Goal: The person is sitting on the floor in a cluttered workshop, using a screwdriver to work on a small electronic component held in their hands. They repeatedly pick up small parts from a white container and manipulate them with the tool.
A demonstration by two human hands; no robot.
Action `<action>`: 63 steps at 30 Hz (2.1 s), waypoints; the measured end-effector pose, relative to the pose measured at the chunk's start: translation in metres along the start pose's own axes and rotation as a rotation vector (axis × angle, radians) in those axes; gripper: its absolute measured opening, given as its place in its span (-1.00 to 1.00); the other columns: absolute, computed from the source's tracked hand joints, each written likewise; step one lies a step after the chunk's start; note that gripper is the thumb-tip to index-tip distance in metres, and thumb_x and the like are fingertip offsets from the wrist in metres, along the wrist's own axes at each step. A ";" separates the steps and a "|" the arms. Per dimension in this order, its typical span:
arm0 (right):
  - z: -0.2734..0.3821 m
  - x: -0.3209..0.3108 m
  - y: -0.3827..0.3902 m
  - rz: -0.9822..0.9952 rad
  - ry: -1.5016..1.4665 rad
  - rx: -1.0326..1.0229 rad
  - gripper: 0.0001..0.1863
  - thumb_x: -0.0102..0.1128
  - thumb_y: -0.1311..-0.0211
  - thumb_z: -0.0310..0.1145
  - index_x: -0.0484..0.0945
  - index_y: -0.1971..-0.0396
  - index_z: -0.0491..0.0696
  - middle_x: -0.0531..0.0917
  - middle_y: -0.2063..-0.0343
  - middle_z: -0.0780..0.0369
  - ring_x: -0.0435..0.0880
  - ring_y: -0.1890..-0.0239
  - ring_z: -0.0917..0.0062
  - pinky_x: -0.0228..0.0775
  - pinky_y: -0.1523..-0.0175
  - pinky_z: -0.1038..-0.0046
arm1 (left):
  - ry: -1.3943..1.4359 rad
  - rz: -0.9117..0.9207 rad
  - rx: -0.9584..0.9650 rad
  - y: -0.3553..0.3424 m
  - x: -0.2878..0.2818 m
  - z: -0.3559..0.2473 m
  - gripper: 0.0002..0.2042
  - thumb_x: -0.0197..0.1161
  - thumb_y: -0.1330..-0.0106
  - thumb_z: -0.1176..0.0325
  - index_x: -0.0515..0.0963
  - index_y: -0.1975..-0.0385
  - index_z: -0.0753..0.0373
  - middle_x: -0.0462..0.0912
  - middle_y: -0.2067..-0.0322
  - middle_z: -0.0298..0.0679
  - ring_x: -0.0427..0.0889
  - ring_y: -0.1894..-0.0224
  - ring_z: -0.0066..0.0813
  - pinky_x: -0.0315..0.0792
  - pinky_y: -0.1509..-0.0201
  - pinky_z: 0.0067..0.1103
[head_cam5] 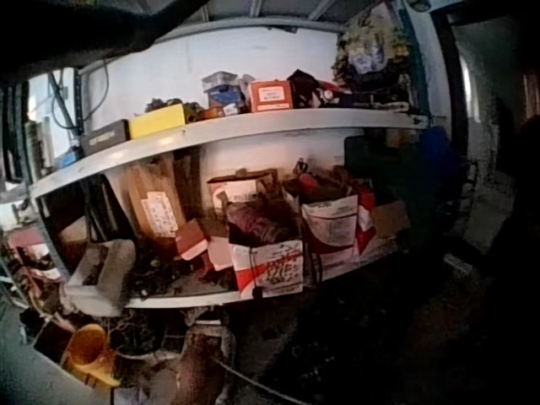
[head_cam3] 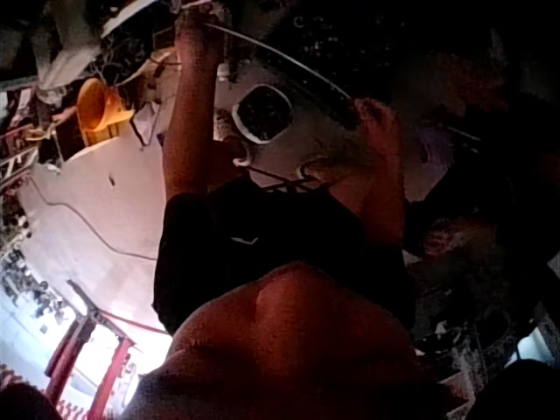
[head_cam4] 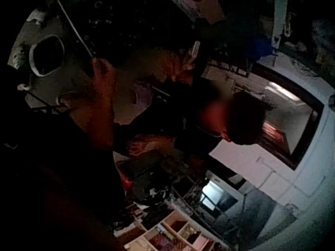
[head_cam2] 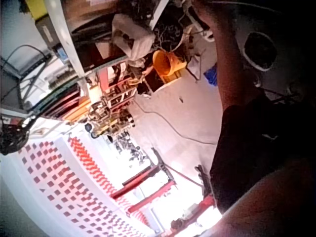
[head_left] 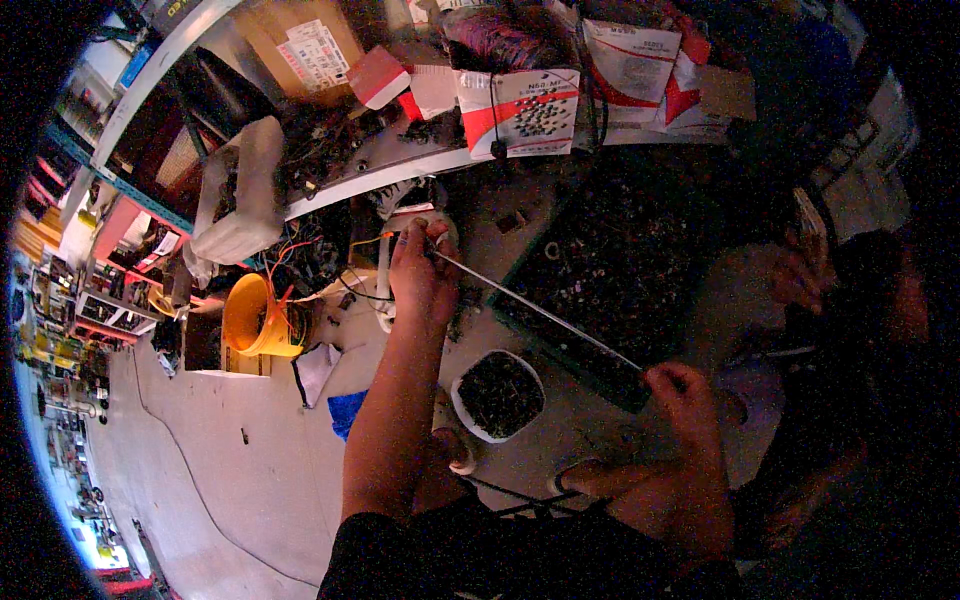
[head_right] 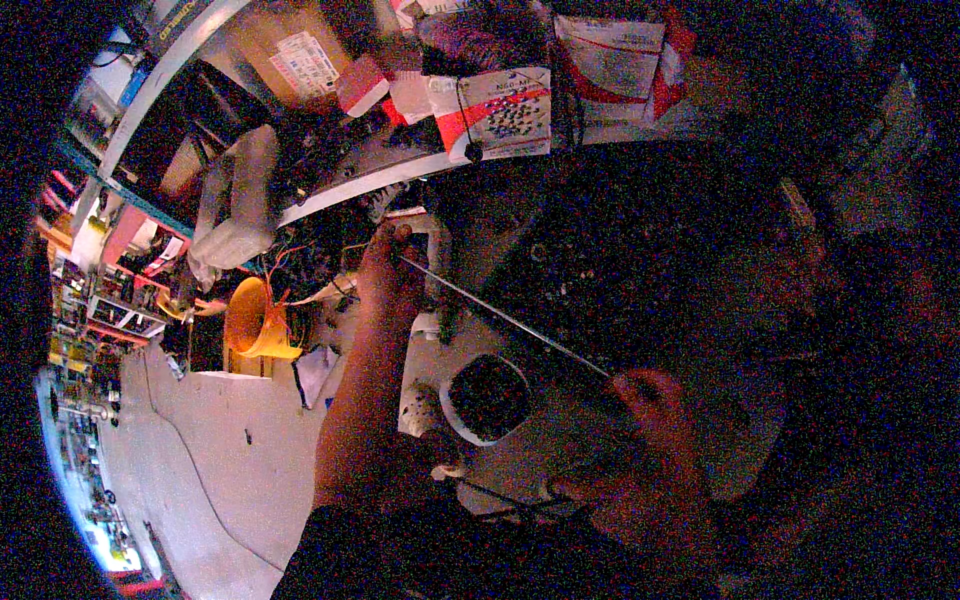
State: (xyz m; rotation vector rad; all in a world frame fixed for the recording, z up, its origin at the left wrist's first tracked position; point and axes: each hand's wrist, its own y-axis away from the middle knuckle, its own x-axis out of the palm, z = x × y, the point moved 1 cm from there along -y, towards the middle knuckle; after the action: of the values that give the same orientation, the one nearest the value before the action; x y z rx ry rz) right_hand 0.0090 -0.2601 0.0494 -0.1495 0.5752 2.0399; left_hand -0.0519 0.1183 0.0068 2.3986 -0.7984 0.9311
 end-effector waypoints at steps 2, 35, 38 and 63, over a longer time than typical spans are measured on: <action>0.000 -0.003 0.000 -0.001 0.028 -0.026 -0.76 0.22 -0.20 -0.20 0.63 0.39 -0.09 0.50 0.62 0.43 0.37 0.59 0.75 0.17 0.54 0.62 | 0.014 -0.031 0.000 0.002 0.005 0.002 -0.88 -0.04 -0.43 0.25 0.35 0.22 0.14 0.56 0.42 -0.35 0.41 0.55 -0.60 0.33 0.52 -0.64; 0.008 0.027 0.015 0.205 0.408 -0.144 -0.64 -0.04 -0.34 -0.10 0.46 0.15 -0.11 0.60 0.39 0.06 0.59 0.35 0.21 0.40 0.23 0.26 | -0.401 -0.029 0.292 -0.019 0.051 0.035 -0.77 -0.07 -0.45 0.23 0.44 0.29 0.25 0.56 0.43 -0.25 0.45 0.46 -0.52 0.35 0.39 -0.62; -0.012 0.030 0.010 0.090 0.328 -0.256 -0.63 -0.04 -0.35 -0.09 0.46 0.15 -0.12 0.60 0.39 0.06 0.59 0.35 0.20 0.40 0.25 0.24 | -0.051 0.042 -0.051 -0.052 0.074 0.060 -0.75 -0.04 -0.43 0.19 0.47 0.28 0.24 0.56 0.45 -0.27 0.48 0.45 -0.49 0.37 0.38 -0.59; -0.001 0.040 -0.023 -0.139 0.206 -0.147 -0.66 -0.03 -0.34 -0.10 0.48 0.28 -0.11 0.57 0.50 0.02 0.55 0.45 0.05 0.33 0.37 0.13 | -0.220 0.109 -0.215 -0.091 0.152 0.119 -0.80 0.07 -0.33 0.33 0.48 0.19 0.31 0.55 0.44 -0.20 0.56 0.48 -0.34 0.50 0.46 -0.44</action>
State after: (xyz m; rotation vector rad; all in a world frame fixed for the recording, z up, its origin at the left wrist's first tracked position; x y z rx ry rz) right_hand 0.0079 -0.2197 0.0277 -0.4784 0.5250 1.9425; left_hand 0.1537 0.0622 0.0182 2.3114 -1.0624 0.5911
